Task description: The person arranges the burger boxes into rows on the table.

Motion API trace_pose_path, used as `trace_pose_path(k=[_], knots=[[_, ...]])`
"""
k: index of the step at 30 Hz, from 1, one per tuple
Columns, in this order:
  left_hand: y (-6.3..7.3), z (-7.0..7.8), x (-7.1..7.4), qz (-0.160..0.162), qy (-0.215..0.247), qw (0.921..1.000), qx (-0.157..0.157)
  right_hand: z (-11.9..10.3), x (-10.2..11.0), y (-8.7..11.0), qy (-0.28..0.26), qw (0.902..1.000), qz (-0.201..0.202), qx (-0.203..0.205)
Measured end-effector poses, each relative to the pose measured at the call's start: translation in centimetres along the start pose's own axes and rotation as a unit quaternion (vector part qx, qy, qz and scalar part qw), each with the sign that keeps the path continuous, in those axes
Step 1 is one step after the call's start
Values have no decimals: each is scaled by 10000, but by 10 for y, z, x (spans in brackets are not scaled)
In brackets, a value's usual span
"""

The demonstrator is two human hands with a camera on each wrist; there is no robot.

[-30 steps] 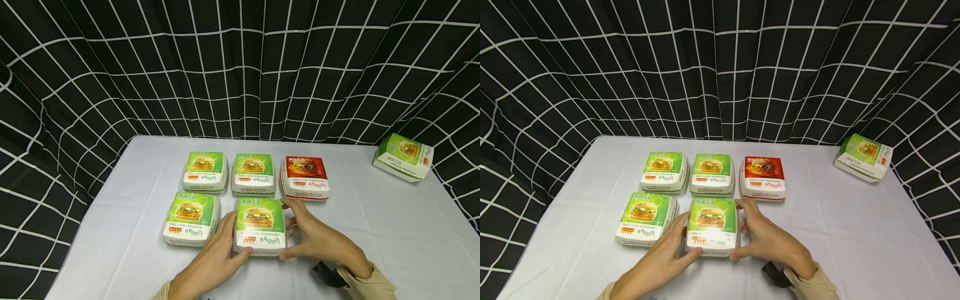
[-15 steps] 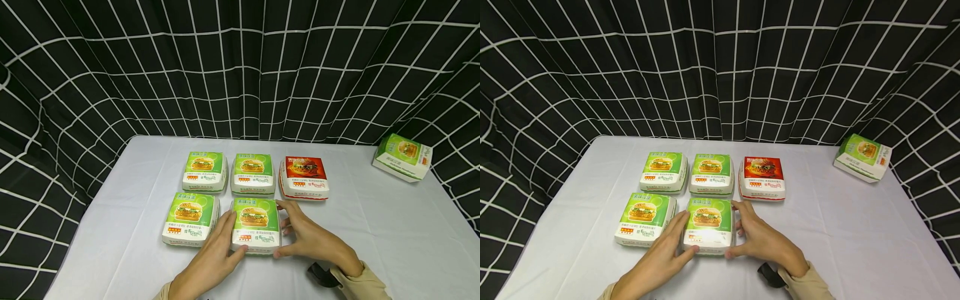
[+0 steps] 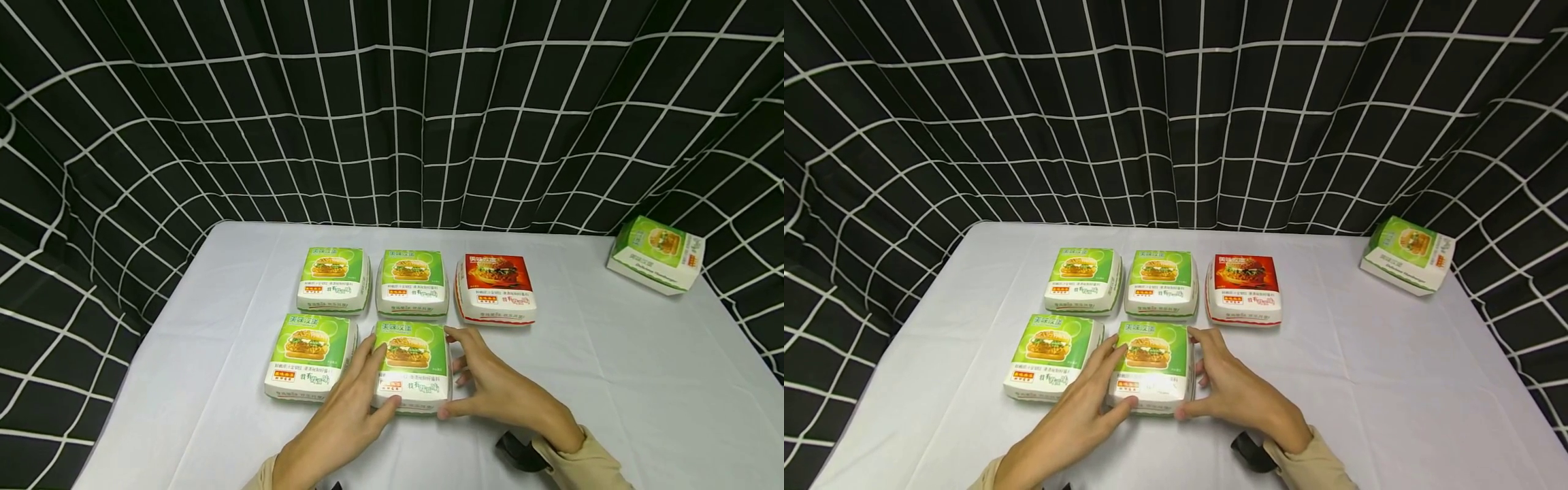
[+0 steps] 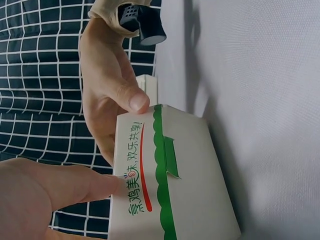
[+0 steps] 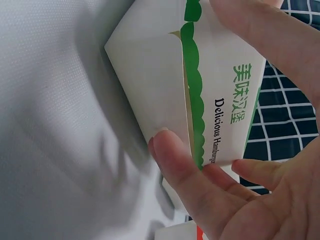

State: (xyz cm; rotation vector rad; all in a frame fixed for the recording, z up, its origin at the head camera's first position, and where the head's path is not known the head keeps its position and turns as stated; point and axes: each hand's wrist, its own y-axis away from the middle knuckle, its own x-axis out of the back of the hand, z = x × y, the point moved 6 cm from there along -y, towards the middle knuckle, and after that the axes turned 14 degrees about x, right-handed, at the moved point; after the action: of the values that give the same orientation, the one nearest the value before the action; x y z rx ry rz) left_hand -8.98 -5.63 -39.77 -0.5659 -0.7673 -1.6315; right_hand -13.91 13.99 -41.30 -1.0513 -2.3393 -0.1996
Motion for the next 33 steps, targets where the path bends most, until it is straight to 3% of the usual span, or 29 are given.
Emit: trace_pose_path(k=[14, 20, 26, 33], knots=[[0, 6, 7, 175, 165, 9996, -174, -4, 10, 4, -24, 9999, 42, -152], [-2, 15, 6, 169, 211, 9995, -192, -11, 22, 9, 279, 9996, 86, -36], [-3, 32, 1, 306, 166, 9978, -566, -16, 39, 14, 842, 9961, 182, 195], [-2, 57, -9, 480, 184, 9898, -1329, -18, 63, 24, 1271, 9899, 479, 399]])
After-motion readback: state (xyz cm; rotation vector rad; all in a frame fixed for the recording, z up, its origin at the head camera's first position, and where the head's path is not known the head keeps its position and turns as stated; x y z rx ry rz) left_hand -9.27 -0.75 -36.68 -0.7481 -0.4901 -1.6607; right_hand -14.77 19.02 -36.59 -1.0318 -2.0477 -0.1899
